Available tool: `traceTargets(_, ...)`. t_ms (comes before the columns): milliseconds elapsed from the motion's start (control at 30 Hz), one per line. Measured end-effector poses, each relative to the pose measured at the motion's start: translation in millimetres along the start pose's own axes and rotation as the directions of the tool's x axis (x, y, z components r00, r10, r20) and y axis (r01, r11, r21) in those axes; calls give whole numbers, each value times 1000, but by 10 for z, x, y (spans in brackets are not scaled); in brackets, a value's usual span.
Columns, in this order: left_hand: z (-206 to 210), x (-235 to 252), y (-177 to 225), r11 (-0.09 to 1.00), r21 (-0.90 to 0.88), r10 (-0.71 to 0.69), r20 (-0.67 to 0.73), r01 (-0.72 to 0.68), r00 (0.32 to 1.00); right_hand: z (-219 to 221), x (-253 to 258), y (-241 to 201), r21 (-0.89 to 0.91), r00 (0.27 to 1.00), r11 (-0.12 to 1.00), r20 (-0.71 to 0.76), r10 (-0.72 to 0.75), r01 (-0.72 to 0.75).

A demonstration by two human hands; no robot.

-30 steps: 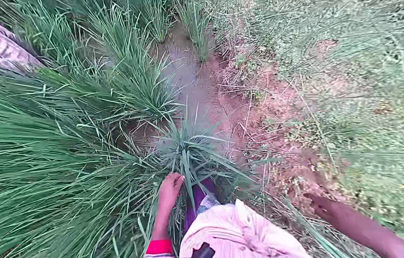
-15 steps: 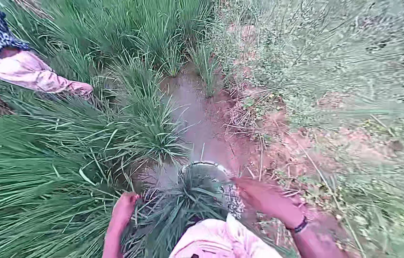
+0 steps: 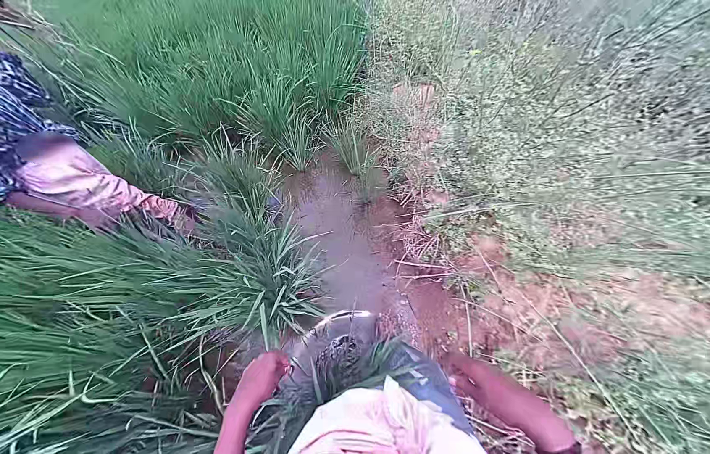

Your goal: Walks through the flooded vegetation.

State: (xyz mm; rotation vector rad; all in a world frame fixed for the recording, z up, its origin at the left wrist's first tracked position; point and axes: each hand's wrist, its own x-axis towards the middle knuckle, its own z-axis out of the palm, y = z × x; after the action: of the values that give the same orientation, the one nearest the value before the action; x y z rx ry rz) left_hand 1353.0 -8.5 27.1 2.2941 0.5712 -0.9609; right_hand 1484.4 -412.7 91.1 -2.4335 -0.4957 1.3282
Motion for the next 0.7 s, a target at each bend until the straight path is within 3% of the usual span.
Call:
traceTargets(133, 78, 258, 306, 1000, 20, 15, 101, -17, 995, -451, 321, -152, -55, 998, 996, 3, -67, 67)
traceTargets(300, -194, 714, 682, 999, 17, 29, 95, -31, 995, -1048, 755, -314, -82, 994, 991, 34, -105, 107)
traceTargets(467, -689, 1184, 1321, 999, 22, 47, 89, -49, 995, -1513, 1126, -200, -41, 991, 993, 85, -104, 108)
traceTargets(700, -870, 1975, 2264, 979, 57, 186, 170, -198, 968, -2127, 1387, 213, -104, 991, 994, 129, -25, 39)
